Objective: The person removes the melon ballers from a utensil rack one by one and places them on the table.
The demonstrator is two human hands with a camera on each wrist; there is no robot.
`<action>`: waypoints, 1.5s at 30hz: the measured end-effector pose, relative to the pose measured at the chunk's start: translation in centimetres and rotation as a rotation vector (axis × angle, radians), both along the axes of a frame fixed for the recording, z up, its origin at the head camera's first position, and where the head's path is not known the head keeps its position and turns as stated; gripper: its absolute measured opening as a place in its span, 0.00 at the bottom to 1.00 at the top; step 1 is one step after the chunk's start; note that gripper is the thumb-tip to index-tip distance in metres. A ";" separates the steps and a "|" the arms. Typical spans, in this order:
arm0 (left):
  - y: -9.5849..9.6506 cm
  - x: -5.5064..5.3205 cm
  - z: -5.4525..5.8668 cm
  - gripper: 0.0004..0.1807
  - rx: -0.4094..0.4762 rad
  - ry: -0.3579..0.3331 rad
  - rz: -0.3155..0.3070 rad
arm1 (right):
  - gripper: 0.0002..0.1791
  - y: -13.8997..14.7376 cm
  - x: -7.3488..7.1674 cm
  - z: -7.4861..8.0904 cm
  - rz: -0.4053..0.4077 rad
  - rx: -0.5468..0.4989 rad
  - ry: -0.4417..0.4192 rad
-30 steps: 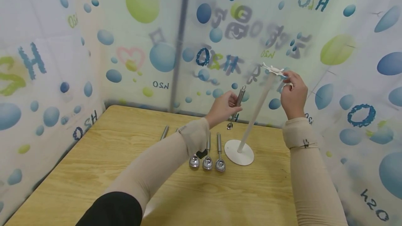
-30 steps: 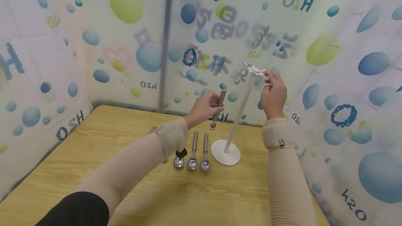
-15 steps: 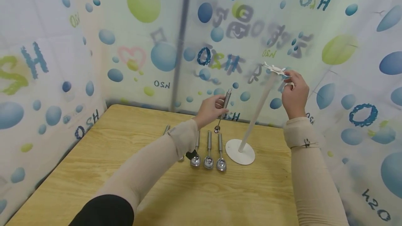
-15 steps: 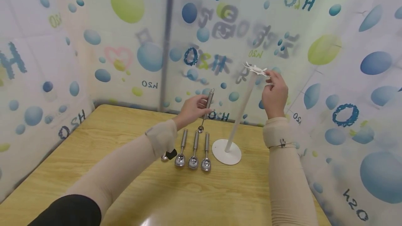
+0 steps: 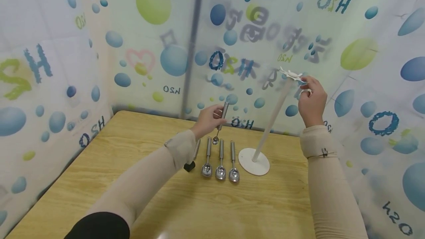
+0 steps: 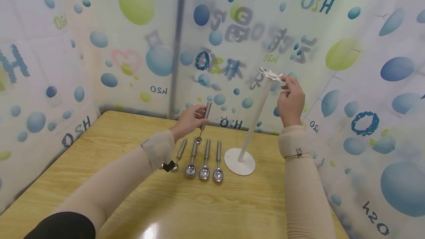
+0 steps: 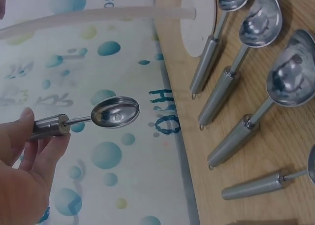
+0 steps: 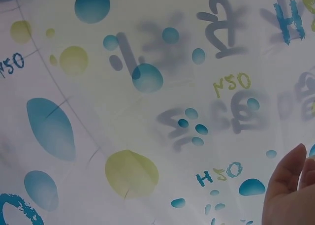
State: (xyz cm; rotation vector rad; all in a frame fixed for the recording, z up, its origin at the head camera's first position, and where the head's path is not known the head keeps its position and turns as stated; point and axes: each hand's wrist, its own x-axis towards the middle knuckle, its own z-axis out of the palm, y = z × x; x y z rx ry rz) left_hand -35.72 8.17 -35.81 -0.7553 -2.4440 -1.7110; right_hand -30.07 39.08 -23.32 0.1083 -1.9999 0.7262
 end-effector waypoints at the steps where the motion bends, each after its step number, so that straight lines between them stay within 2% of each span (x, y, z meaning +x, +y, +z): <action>1: -0.3 -0.1 -0.2 0.25 -0.002 -0.008 0.002 | 0.25 0.0 0.0 0.0 0.000 0.000 0.000; 10: -2.5 -0.5 -1.3 0.27 -0.039 -0.040 0.034 | 0.25 -0.2 0.2 0.0 0.007 -0.016 -0.001; 16: -3.9 -0.9 -1.9 0.28 -0.076 -0.026 0.059 | 0.25 -0.2 0.1 0.0 0.000 -0.007 -0.003; 21: -5.2 -1.3 -2.6 0.30 -0.076 -0.038 0.065 | 0.25 0.1 -0.2 -0.2 -0.007 -0.006 -0.001; 26: -6.6 -1.5 -3.1 0.29 -0.048 -0.084 0.072 | 0.26 0.0 -0.2 -0.1 -0.011 -0.010 -0.002; 28: -7.3 -1.4 -3.3 0.28 -0.031 -0.107 0.071 | 0.25 0.1 -0.3 -0.2 -0.013 -0.009 -0.002; 31: -8.6 -1.5 -3.8 0.27 -0.042 -0.106 0.078 | 0.25 0.1 -0.3 -0.3 -0.012 -0.006 0.003; 35: -10.5 -1.8 -4.6 0.27 -0.059 -0.105 0.091 | 0.25 0.1 -0.4 -0.3 -0.002 -0.005 0.013; 45: -14.8 -2.6 -6.6 0.28 -0.027 -0.160 0.129 | 0.25 0.0 -0.4 -0.2 0.012 -0.018 0.023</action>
